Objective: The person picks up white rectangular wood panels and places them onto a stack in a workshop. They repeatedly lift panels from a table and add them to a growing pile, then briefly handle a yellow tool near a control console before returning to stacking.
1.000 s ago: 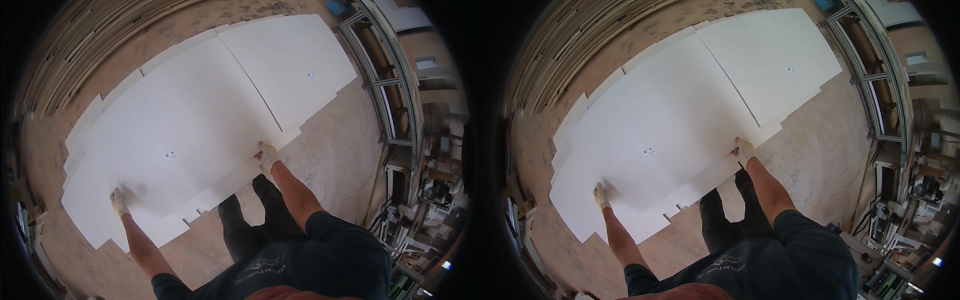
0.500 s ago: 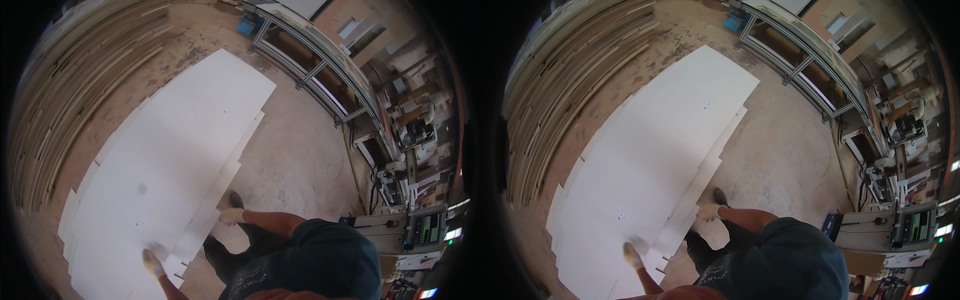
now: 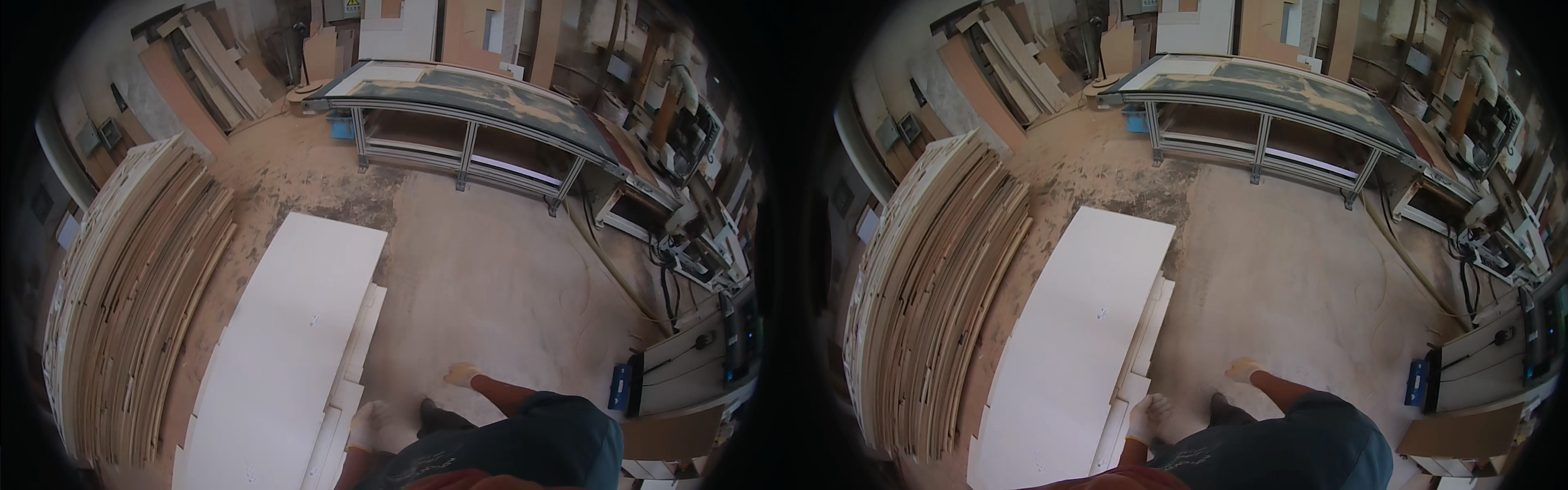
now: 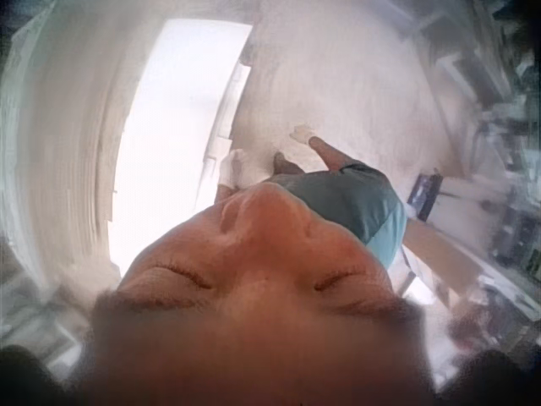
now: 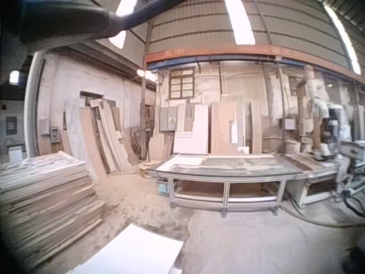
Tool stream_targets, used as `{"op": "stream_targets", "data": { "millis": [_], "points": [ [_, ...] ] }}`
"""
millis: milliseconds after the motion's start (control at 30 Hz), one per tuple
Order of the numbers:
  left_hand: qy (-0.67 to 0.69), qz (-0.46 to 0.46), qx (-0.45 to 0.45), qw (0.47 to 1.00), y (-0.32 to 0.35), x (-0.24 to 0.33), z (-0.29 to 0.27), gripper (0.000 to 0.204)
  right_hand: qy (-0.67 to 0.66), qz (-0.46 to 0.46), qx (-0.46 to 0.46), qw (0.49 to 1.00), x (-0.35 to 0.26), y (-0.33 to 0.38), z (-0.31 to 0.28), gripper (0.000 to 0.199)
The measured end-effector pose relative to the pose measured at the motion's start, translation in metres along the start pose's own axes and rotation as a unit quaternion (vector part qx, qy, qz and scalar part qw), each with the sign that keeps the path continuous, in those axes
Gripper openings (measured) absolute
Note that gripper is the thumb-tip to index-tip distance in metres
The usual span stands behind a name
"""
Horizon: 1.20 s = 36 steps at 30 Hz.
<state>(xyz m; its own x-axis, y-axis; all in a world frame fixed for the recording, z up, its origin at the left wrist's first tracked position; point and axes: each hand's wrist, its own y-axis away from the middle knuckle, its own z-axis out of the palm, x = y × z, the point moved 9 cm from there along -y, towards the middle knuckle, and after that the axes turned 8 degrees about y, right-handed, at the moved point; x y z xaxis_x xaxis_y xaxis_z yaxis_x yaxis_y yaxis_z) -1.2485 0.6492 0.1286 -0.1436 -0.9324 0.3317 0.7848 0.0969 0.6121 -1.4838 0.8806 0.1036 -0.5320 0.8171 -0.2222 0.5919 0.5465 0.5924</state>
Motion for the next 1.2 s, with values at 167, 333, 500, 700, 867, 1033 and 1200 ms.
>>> {"op": "stream_targets", "data": {
  "millis": [167,333,500,700,867,1033,1200],
  "points": [
    [-0.579,0.039,0.095,0.808,-0.085,0.073,-0.023,0.027,-0.401,0.098,0.009,0.911,0.14,-0.003,-0.1,0.036],
    [-0.693,-0.184,0.182,0.673,-0.154,0.109,-0.061,0.028,-0.454,0.111,0.054,0.883,0.202,-0.036,-0.186,0.033],
    [-0.529,-0.131,0.32,0.775,-0.277,0.191,0.006,0.032,-0.411,0.081,0.073,0.905,0.255,-0.109,-0.284,0.034],
    [-0.479,0.083,0.26,0.834,-0.454,0.314,0.208,0.036,-0.276,0.204,0.001,0.939,0.365,-0.171,-0.257,0.036],
    [-0.366,0.174,-0.045,0.913,-0.639,0.312,0.514,0.024,-0.235,0.267,-0.163,0.92,0.458,-0.17,-0.176,0.042],
    [-0.624,0.05,-0.134,0.768,-0.779,0.219,0.677,0.04,-0.478,0.41,-0.168,0.759,0.551,-0.213,-0.198,0.025],
    [-0.848,0.144,-0.253,0.444,-0.84,0.196,0.643,0.042,-0.121,0.096,-0.05,0.987,0.603,-0.451,-0.438,0.027]
  ]
}}
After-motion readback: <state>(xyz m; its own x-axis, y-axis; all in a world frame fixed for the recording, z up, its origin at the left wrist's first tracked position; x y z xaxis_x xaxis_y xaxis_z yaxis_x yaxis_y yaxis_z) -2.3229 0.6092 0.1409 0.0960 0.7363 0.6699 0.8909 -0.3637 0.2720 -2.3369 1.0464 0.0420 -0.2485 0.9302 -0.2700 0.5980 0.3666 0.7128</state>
